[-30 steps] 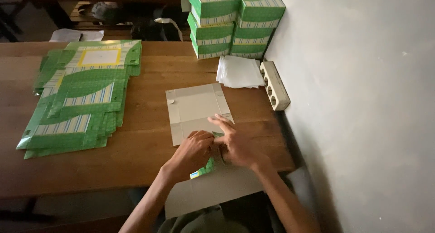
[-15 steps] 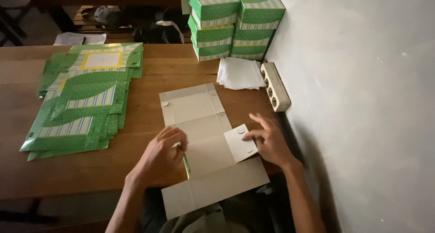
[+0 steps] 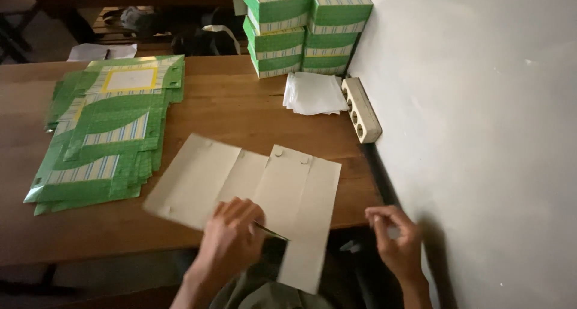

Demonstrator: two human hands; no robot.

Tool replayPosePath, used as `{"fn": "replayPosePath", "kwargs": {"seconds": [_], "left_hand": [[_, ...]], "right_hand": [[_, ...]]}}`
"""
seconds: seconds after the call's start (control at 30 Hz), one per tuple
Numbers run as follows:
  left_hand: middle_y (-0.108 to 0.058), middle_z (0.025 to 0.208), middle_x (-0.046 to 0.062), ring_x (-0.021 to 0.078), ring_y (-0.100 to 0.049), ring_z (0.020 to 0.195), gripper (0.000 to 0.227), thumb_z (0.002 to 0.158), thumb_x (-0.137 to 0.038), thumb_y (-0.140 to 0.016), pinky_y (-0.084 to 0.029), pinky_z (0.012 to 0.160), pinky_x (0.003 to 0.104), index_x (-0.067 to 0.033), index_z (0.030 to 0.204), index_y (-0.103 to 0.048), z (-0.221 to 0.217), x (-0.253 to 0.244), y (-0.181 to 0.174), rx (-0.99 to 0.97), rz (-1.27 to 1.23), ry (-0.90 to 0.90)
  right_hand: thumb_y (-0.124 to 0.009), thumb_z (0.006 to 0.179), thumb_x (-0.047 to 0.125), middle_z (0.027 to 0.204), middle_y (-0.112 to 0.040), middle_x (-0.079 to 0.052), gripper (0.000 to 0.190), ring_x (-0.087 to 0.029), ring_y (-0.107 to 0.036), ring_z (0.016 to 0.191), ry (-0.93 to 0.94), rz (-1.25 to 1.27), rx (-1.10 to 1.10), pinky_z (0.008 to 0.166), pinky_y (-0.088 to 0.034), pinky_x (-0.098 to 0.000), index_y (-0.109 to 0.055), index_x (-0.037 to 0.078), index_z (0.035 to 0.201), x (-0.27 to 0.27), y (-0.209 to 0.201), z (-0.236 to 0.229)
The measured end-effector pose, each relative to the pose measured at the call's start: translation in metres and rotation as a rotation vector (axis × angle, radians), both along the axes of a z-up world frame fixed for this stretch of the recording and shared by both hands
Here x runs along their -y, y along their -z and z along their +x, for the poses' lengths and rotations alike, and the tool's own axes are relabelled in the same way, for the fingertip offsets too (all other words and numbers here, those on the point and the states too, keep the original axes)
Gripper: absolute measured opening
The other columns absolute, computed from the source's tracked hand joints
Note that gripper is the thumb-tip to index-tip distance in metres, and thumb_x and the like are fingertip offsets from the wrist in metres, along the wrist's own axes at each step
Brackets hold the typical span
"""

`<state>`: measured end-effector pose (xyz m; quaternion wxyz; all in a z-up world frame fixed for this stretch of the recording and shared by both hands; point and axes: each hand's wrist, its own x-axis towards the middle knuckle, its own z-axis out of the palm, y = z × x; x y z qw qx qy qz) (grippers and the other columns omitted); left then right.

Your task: The person assembles flat-packed cardboard boxes by folding along pre-scored lines and securing flaps with adhesive tape. They handle multiple boxes sequentially, aligning edges and pressing tape to complete each unit.

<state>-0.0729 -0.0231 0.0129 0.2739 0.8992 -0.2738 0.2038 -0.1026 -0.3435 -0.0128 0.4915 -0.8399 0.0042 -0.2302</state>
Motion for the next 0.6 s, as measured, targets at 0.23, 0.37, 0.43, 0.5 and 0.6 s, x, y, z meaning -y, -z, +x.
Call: {"fn": "replayPosePath", "kwargs": {"seconds": [0.23, 0.37, 0.43, 0.5, 0.6], "left_hand": [[-0.064, 0.084, 0.001, 0.0207, -0.055, 0.075, 0.014, 0.077, -0.004, -0.057, -0.041, 0.072, 0.037, -0.0148, 0.086, -0.06, -0.015, 0.044, 0.013, -0.139, 0.0, 0.1], [-0.067, 0.089, 0.002, 0.0204, -0.055, 0.078, 0.017, 0.078, -0.001, -0.058, -0.04, 0.074, 0.036, -0.0142, 0.088, -0.062, -0.023, 0.053, 0.012, -0.201, -0.041, 0.242], [-0.067, 0.089, 0.004, 0.0232, -0.055, 0.08, 0.018, 0.076, 0.0, -0.059, -0.037, 0.079, 0.037, -0.0138, 0.088, -0.062, -0.021, 0.047, 0.0, -0.228, -0.046, 0.306], [-0.073, 0.096, 0.004, 0.022, -0.066, 0.092, 0.012, 0.086, -0.023, -0.075, -0.044, 0.092, 0.04, -0.0147, 0.093, -0.07, -0.011, 0.035, -0.017, -0.45, -0.108, 0.587], [-0.072, 0.115, 0.009, 0.0217, -0.068, 0.108, 0.038, 0.095, -0.044, -0.065, -0.047, 0.102, 0.041, -0.0104, 0.114, -0.068, 0.012, 0.019, -0.006, -0.548, -0.143, 0.701]], "right_hand": [[-0.05, 0.095, 0.049, 0.053, -0.071, -0.009, 0.057, -0.018, -0.057, 0.039, 0.051, -0.027, -0.819, 0.05, -0.05, -0.031, -0.078, 0.003, 0.074, -0.017, -0.034, -0.01], [-0.067, 0.092, 0.044, 0.049, -0.058, -0.009, 0.059, -0.018, -0.052, 0.045, -0.015, 0.029, -0.844, 0.058, -0.045, -0.0331, -0.06, 0.002, 0.052, -0.019, -0.021, -0.012], [-0.076, 0.091, 0.036, 0.05, -0.049, -0.001, 0.045, -0.011, -0.043, 0.049, -0.052, -0.044, -0.719, 0.052, -0.035, -0.0295, -0.063, 0.007, 0.06, -0.014, -0.004, -0.012], [-0.074, 0.09, 0.027, 0.064, -0.064, 0.001, 0.03, -0.008, -0.054, 0.061, -0.032, 0.067, -0.539, 0.057, -0.039, -0.0261, -0.072, 0.006, 0.069, -0.012, 0.004, -0.008], [-0.071, 0.089, 0.027, 0.069, -0.072, 0.003, 0.025, -0.008, -0.059, 0.064, -0.05, 0.062, -0.367, 0.057, -0.043, -0.0257, -0.08, 0.008, 0.077, -0.011, 0.007, 0.003]]}}
